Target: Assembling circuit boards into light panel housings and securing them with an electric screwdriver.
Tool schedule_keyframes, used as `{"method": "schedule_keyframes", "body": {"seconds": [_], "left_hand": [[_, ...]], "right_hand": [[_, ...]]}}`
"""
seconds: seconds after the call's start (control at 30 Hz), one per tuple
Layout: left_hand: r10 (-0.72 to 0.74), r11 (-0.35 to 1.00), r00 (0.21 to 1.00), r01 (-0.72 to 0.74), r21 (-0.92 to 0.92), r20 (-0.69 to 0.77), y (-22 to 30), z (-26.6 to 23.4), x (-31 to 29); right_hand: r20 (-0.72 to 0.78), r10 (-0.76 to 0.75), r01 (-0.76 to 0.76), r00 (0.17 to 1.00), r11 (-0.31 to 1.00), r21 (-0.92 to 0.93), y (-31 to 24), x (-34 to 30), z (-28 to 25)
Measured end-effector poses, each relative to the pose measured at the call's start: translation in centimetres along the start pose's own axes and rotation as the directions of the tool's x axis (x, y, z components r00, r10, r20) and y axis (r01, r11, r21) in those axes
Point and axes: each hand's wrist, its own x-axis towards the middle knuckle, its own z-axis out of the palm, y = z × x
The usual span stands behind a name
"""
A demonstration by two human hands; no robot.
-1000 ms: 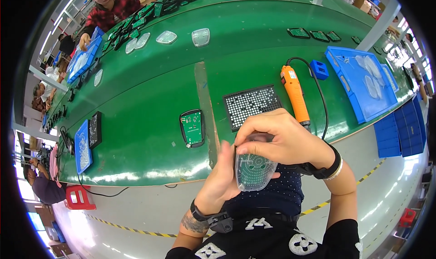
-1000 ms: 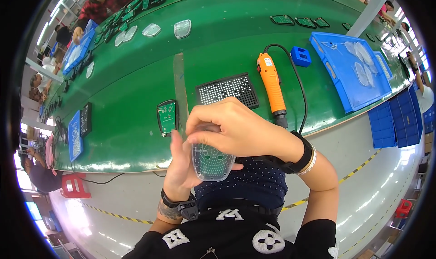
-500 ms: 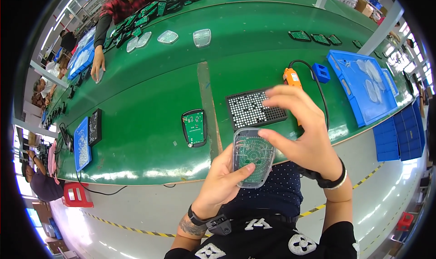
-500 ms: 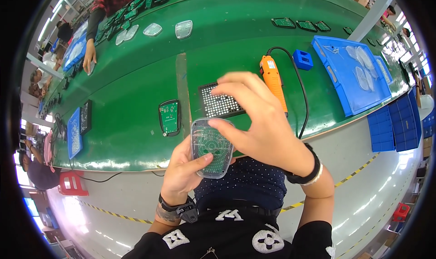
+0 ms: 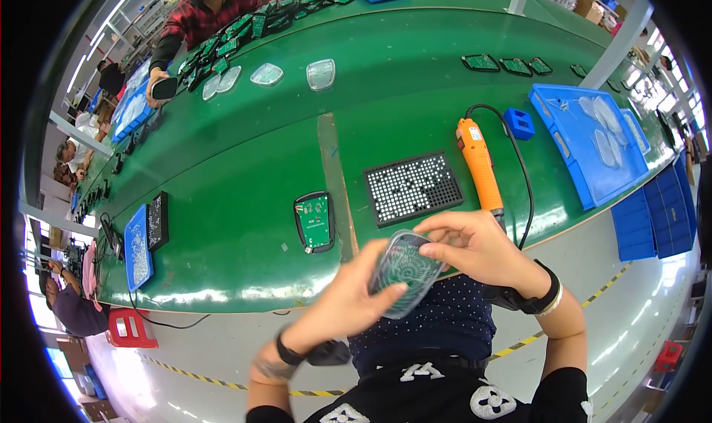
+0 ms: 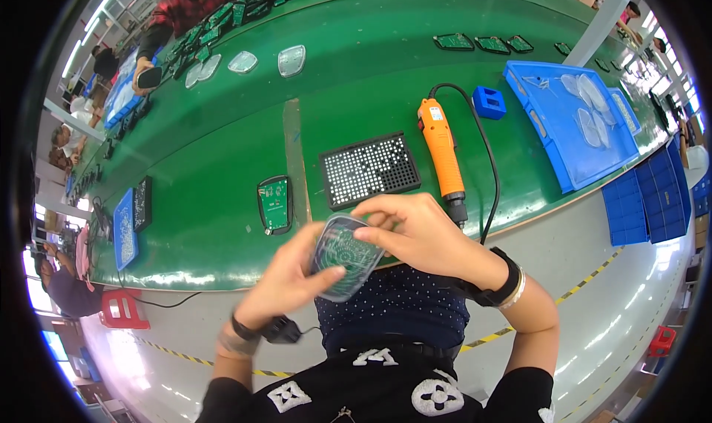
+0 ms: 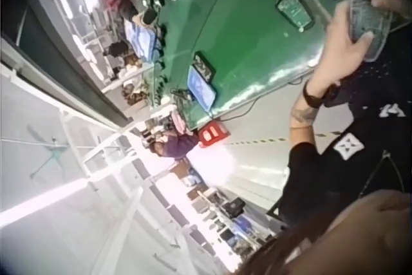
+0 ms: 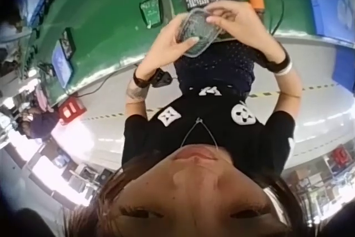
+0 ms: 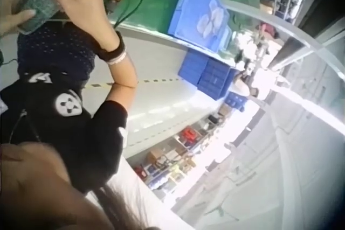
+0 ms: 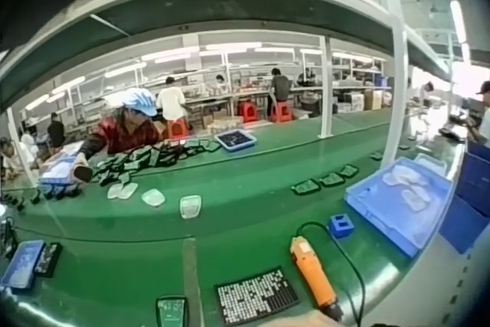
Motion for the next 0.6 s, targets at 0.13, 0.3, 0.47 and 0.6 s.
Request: {"method": "schedule_keyframes", "body": {"seconds": [0.13,0.3,0.47,0.6], "left_hand": [[-0.180,0.984,0.983,0.180,0.005,0.035,-1.6,-7.8,6.8],[-0.198,0.943,0.936,0.101,-0.316,-0.292,-4.4,-17.5,20.5],[0.144,0.802,0.751,0.292,0.520,-0.645,-5.6,-21.9,25.1],[-0.088,0.443,0.977,0.212,0.871,-0.193,-2.1,-17.0,16.7]], "right_hand": [[-0.201,-0.004,-0.024,0.980,0.990,-0.137,0.5,-1.7,-2.4],[-0.295,0.057,-0.073,0.954,0.996,-0.043,-0.3,-2.5,-3.2],[-0.229,-0.009,-0.038,0.973,0.979,-0.203,-0.7,-3.6,-3.2],[-0.181,0.018,-0.074,0.983,0.949,-0.306,0.2,-3.9,-5.4]]}}
